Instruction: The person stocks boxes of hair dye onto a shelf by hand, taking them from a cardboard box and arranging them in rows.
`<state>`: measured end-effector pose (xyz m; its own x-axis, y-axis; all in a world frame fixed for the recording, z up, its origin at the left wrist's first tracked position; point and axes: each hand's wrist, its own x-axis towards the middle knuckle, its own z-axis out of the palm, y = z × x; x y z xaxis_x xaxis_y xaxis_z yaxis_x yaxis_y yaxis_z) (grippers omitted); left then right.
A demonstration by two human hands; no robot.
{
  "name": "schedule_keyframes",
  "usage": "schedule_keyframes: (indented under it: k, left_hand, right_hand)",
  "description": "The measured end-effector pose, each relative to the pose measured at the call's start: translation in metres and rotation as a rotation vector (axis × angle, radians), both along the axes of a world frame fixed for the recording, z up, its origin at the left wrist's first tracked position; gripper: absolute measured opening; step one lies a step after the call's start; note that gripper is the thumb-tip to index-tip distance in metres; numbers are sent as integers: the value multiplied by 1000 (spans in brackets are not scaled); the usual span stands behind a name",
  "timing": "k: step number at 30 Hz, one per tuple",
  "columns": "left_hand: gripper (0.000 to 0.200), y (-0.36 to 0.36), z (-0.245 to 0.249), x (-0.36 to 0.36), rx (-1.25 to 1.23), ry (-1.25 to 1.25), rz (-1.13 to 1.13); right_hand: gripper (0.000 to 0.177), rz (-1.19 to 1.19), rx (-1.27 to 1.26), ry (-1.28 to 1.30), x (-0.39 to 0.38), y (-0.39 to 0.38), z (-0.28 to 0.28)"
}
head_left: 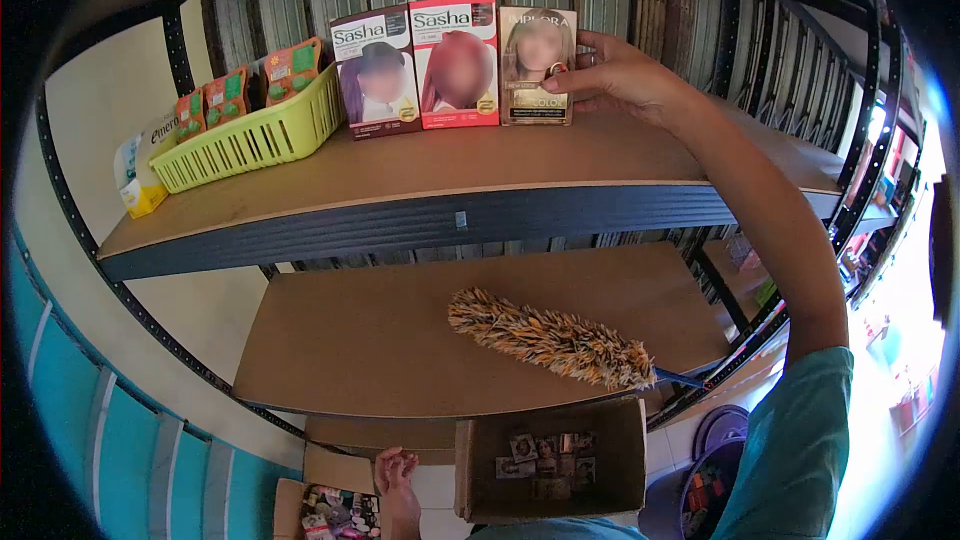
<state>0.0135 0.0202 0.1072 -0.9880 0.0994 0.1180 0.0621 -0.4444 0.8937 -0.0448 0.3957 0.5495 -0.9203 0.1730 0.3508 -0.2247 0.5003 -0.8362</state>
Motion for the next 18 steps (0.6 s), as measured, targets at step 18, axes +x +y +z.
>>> schedule_keyframes:
  k: [18]
  left_hand:
    - [32,3,-1,-2,28,-8,-48]
  right_hand:
    - [69,15,61,-5,0,3,-3]
